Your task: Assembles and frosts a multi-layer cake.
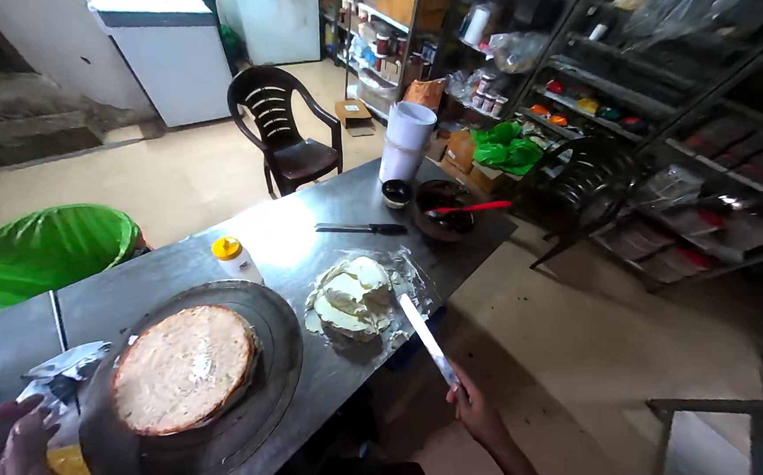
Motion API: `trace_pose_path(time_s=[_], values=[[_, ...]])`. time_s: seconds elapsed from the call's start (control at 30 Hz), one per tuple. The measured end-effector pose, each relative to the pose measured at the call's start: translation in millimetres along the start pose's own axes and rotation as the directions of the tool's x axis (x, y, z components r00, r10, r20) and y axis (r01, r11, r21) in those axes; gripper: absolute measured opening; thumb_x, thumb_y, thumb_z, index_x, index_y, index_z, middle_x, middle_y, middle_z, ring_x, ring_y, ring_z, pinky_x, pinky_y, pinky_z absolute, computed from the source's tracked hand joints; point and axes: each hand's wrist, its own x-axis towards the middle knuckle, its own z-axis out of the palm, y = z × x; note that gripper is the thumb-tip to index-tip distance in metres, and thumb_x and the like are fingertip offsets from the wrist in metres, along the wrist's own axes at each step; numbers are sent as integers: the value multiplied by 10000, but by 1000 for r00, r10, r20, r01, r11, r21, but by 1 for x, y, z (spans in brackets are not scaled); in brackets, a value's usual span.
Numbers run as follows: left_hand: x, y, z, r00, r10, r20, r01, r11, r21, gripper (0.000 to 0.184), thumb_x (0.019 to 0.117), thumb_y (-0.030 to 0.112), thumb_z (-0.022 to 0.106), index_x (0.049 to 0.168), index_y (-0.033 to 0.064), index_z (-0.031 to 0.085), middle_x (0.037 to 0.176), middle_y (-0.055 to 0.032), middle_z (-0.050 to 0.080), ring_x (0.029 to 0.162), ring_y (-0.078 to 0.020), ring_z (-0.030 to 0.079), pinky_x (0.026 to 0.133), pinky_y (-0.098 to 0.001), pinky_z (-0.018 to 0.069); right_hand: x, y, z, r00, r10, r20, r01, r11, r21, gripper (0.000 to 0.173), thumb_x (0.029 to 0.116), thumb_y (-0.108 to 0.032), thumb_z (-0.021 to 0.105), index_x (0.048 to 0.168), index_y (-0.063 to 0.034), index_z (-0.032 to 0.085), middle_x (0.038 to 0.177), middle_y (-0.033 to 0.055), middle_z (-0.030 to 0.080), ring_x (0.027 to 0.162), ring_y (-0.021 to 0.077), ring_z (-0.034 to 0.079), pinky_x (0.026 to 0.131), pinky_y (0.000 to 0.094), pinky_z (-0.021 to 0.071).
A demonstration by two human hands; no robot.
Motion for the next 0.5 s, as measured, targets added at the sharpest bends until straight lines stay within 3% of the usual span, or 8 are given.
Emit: trace_pose_path(time_s=[0.07,0.1,0.17,0.2,0.3,0.37,0.43,0.5], values=[[18,-25,5,981,-193,23,189,976,107,554,1063,253,518,1457,-112,381,1387,-253,537,1223,-159,584,1038,-301,483,11,25,-1,989,-13,-147,-14,983,-183,560,1050,-105,426,1605,-150,361,931,137,702,761,252,680,759,466,587],[27,-26,14,952,-304,38,299,949,97,569,1073,254,491,1502,-81,322,1424,-251,504,1252,-170,559,1064,-328,467,15,35,1,980,-2,-198,-50,965,-256,590,1035,-90,442,1613,-172,350,958,162,709,792,294,693,784,508,582],[27,-21,27,868,-496,35,493,867,69,486,1096,305,441,1487,17,407,1332,-132,567,1119,-73,577,971,-299,494,1,43,16,980,34,-197,-105,927,-361,613,1026,-88,463,1617,-198,345,1130,196,726,949,356,725,892,570,567],[26,-21,30,835,-549,33,547,836,49,429,1104,339,416,1407,47,501,1193,-55,605,1000,-22,583,892,-270,509,-14,40,27,988,17,-154,-76,920,-385,606,1021,-88,465,1611,-183,360,1137,203,726,959,369,729,893,586,568],[25,-34,24,810,-585,50,586,810,-14,425,1107,378,379,1263,49,598,1008,32,625,871,29,589,825,-243,530,-60,22,64,996,-84,21,87,978,-192,532,1004,-62,492,1534,-103,486,1007,184,743,808,311,727,803,528,597],[22,-35,24,807,-589,44,590,807,-32,429,1108,382,375,1241,49,610,976,50,624,852,44,582,816,-225,522,-69,14,80,989,-148,5,148,989,6,509,1023,-66,485,1531,-84,485,874,132,722,666,209,675,696,435,604],[18,-38,26,812,-583,15,582,810,-66,407,1105,375,394,1199,62,636,950,67,640,839,53,594,804,-212,530,-57,0,85,986,-125,-108,126,992,1,518,1026,-95,478,1544,-98,469,810,100,707,631,186,660,663,415,602],[16,-40,26,816,-579,-11,575,813,-93,388,1102,361,410,1165,61,647,933,61,644,827,38,605,796,-222,539,-37,-15,92,987,-98,-124,85,991,-105,538,1014,-101,483,1551,-109,463,882,140,729,695,252,690,729,478,598]])
